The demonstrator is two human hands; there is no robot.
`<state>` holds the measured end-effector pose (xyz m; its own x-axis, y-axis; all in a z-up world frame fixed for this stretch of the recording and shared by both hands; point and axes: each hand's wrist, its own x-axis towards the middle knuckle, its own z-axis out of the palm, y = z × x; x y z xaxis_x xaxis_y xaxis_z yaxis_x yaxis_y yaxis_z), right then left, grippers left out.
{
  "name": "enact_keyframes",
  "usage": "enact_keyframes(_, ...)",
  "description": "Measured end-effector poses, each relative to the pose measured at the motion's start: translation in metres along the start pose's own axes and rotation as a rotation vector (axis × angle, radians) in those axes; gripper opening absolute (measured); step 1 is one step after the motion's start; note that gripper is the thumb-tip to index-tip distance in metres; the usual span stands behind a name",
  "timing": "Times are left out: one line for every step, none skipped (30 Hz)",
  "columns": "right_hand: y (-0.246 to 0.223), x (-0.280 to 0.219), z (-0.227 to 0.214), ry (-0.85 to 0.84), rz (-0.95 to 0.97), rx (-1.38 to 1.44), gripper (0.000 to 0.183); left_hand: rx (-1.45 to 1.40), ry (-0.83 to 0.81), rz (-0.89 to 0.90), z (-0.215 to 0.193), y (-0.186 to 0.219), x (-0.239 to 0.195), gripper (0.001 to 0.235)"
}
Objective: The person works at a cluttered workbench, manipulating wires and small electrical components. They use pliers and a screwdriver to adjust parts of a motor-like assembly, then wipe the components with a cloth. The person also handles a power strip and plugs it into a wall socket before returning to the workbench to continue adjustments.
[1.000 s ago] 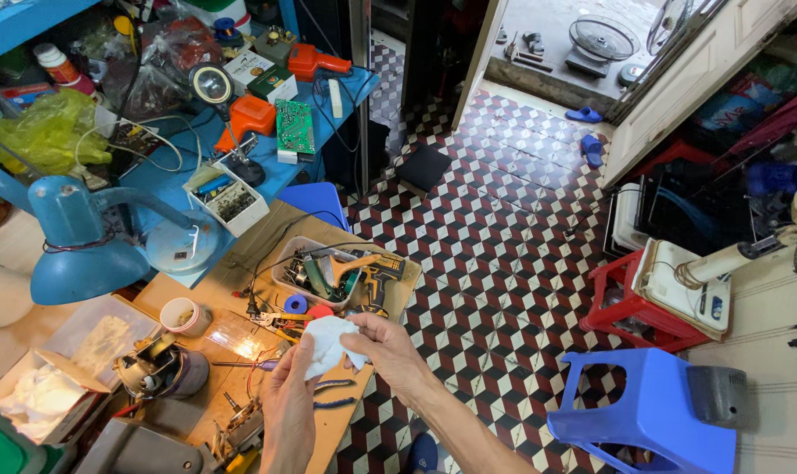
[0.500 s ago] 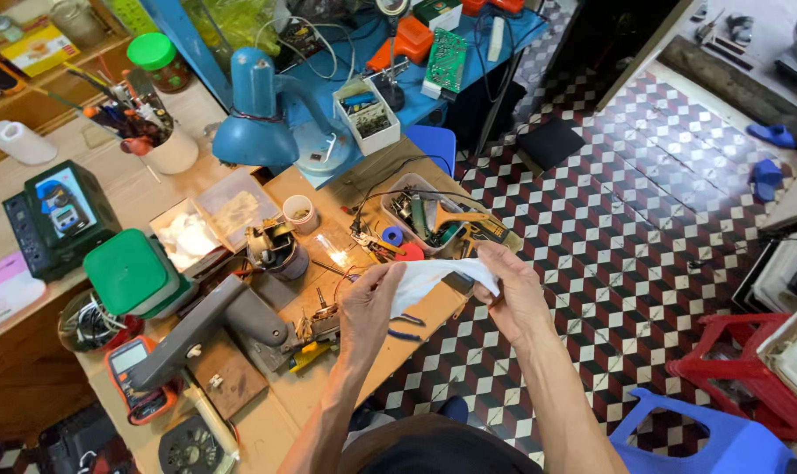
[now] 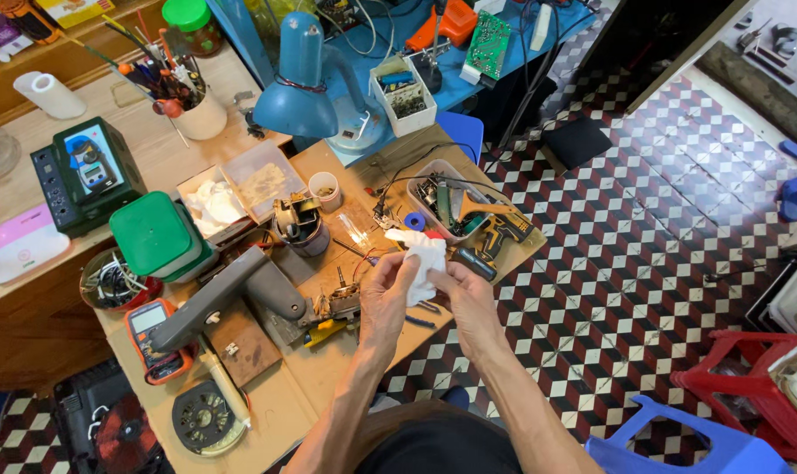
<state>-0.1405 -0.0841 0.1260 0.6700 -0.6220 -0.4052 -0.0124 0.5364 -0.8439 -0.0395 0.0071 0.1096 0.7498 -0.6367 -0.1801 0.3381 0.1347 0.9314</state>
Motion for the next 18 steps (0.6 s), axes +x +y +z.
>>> enact_keyframes(0.002, 0.002, -0.003, -0.003, -0.052, -0.009, 0.032, -0.020, 0.037, -0.056, -0.005, 0.001, 0.001, 0.027)
enact_keyframes(0.004, 0.003, -0.008, -0.020, -0.044, -0.063, 0.029, -0.040, 0.073, -0.112, -0.009, 0.001, 0.003, 0.028)
enact_keyframes(0.005, 0.004, -0.012, -0.038, -0.033, -0.119, 0.027, -0.106, 0.071, -0.107, -0.012, 0.001, 0.004, 0.029)
enact_keyframes(0.007, 0.005, -0.015, -0.057, -0.023, -0.175, 0.025, -0.172, 0.070, -0.102, -0.015, 0.001, 0.006, 0.029)
enact_keyframes(0.008, 0.004, -0.016, -0.065, -0.016, -0.219, 0.026, -0.234, 0.067, -0.097, -0.018, 0.002, 0.007, 0.029)
enact_keyframes(0.010, 0.002, -0.015, -0.073, -0.009, -0.264, 0.026, -0.307, 0.082, -0.127, -0.020, 0.003, 0.008, 0.029)
enact_keyframes(0.011, 0.001, -0.012, -0.080, -0.005, -0.310, 0.027, -0.381, 0.095, -0.154, -0.022, 0.004, 0.010, 0.028)
enact_keyframes(0.011, -0.002, -0.008, -0.118, 0.000, -0.299, 0.028, -0.456, 0.107, -0.181, -0.024, 0.005, 0.011, 0.028)
enact_keyframes(0.011, -0.006, -0.003, -0.155, 0.006, -0.289, 0.030, -0.397, 0.099, -0.151, -0.026, 0.008, 0.012, 0.028)
enact_keyframes(0.010, -0.009, 0.002, -0.192, 0.011, -0.279, 0.031, -0.337, 0.091, -0.121, -0.029, 0.010, 0.013, 0.028)
enact_keyframes(0.008, -0.012, 0.006, -0.218, 0.095, -0.059, 0.038, -0.278, 0.081, -0.092, -0.031, 0.012, 0.014, 0.029)
enact_keyframes(0.005, -0.013, 0.010, -0.241, 0.178, 0.161, 0.045, -0.167, 0.048, -0.068, -0.034, 0.015, 0.011, 0.028)
enact_keyframes(0.002, -0.010, 0.014, -0.259, 0.260, 0.382, 0.053, -0.058, 0.014, -0.045, -0.038, 0.016, 0.006, 0.028)
enact_keyframes(0.000, -0.003, 0.020, -0.254, 0.256, 0.411, 0.048, 0.052, -0.021, -0.022, -0.042, 0.018, 0.002, 0.028)
enact_keyframes(0.001, 0.005, 0.026, -0.246, 0.253, 0.443, 0.045, 0.070, -0.065, 0.032, -0.044, 0.018, -0.002, 0.027)
enact_keyframes(0.001, 0.014, 0.030, -0.238, 0.249, 0.475, 0.041, 0.087, -0.109, 0.085, -0.046, 0.017, -0.007, 0.026)
enact_keyframes(0.001, 0.028, 0.035, -0.170, 0.173, 0.392, 0.039, 0.102, -0.152, 0.141, -0.048, 0.016, -0.009, 0.025)
enact_keyframes(0.001, 0.043, 0.041, -0.102, 0.098, 0.308, 0.037, 0.125, -0.092, 0.075, -0.052, 0.016, -0.010, 0.025)
